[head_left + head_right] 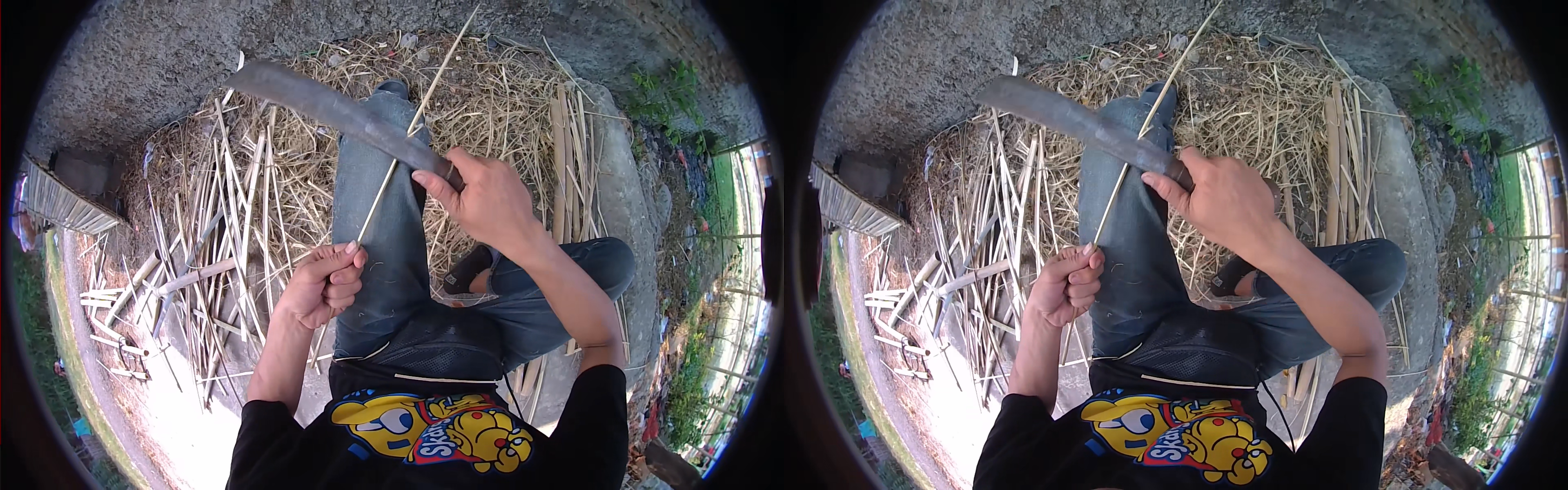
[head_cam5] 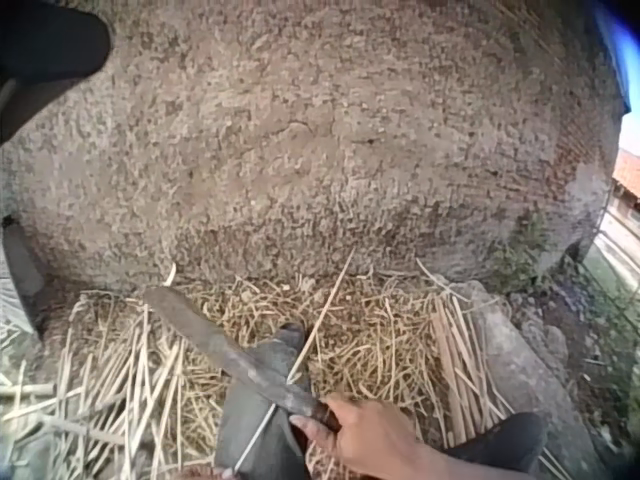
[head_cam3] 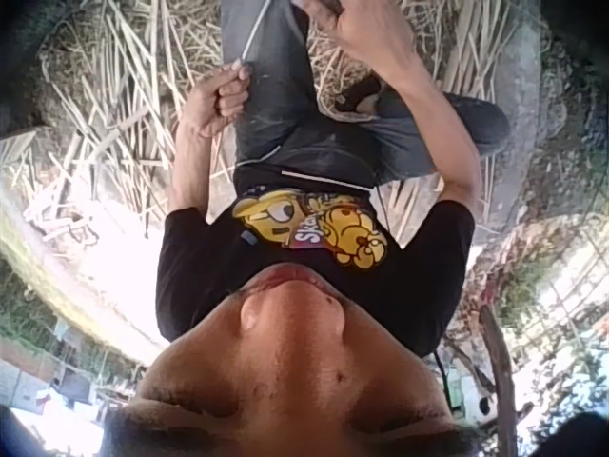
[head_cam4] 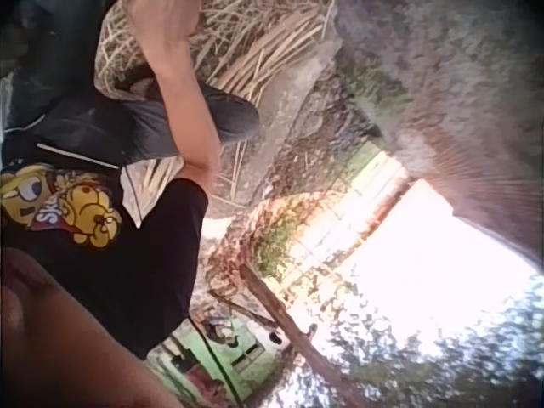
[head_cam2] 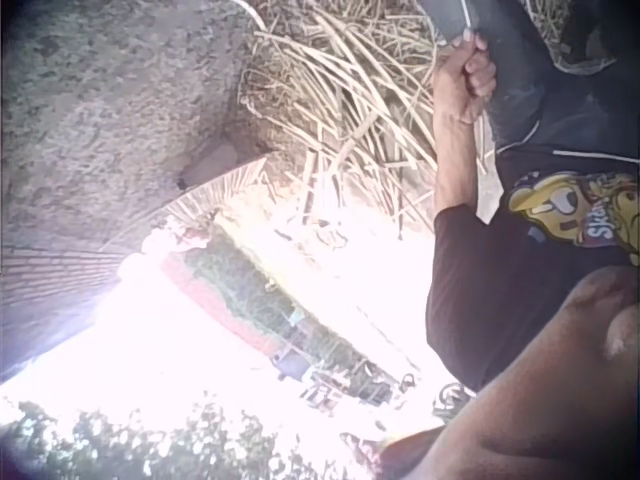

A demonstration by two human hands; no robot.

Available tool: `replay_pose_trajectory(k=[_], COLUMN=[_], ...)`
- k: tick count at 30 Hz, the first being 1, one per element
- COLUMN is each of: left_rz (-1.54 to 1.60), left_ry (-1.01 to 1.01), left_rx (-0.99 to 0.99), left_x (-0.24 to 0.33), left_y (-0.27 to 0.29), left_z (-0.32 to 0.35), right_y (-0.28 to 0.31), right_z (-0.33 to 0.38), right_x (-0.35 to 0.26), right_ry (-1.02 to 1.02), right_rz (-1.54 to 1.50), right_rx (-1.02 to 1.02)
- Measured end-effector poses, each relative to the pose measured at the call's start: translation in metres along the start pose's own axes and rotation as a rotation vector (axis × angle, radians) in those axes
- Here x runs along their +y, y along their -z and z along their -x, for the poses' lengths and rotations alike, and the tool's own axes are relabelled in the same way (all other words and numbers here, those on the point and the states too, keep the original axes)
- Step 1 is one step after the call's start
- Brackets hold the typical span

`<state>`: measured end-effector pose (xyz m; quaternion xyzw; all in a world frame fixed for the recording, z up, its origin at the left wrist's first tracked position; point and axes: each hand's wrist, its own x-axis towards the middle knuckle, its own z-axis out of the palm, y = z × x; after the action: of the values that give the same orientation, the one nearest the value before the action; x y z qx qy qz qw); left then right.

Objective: The person strips bark from a bamboo stalk using a large blade while seated outdoors. The person holds the blade against the stalk and pulls the stalk through to shave off thin strips, repeating this action along the length of the material.

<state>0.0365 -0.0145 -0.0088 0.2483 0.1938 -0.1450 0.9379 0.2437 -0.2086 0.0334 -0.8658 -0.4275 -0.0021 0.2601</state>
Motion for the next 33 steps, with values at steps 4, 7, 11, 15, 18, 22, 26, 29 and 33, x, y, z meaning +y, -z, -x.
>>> replay_pose_trajectory(k=[4, 7, 11, 15, 18, 22, 26, 29, 33], left_rz=[0.016, 0.007, -0.055, -0.075, -0.249, -0.372, -0.554, -0.607, -0.795], left_ry=[0.026, 0.024, -0.016, -0.011, -0.118, -0.759, -1.423, -1.436, -1.548], left_rx=[-0.004, -0.01, 0.038, 0.048, 0.079, 0.281, 0.315, 0.178, 0.141], left_x=[0.001, 0.0, 0.0, -0.003, -0.006, 0.021, 0.064, 0.06, 0.049], left_y=[-0.001, 0.001, 0.003, 0.011, 0.017, 0.006, -0.05, -0.083, -0.109], left_z=[-0.004, 0.0, 0.009, 0.011, 0.019, 0.025, 0.009, -0.01, -0.023], right_y=[-0.002, -0.011, 0.005, 0.043, 0.058, 0.057, 0.064, 0.054, 0.048], right_z=[-0.002, 0.024, 0.001, -0.059, -0.071, -0.041, -0.003, 0.011, 0.011], right_x=[0.01, -0.006, 0.01, 0.091, 0.114, 0.076, 0.006, -0.021, -0.059], right_ry=[-0.016, 0.157, 0.042, -0.272, -0.334, -0.404, -0.263, -0.13, -0.121], right_rz=[-0.087, 0.023, 0.059, -0.018, -0.106, -0.765, -0.99, -0.954, -0.947], right_rx=[-0.037, -0.1, -0.069, 0.153, 0.284, 0.226, 0.191, 0.212, 0.138])
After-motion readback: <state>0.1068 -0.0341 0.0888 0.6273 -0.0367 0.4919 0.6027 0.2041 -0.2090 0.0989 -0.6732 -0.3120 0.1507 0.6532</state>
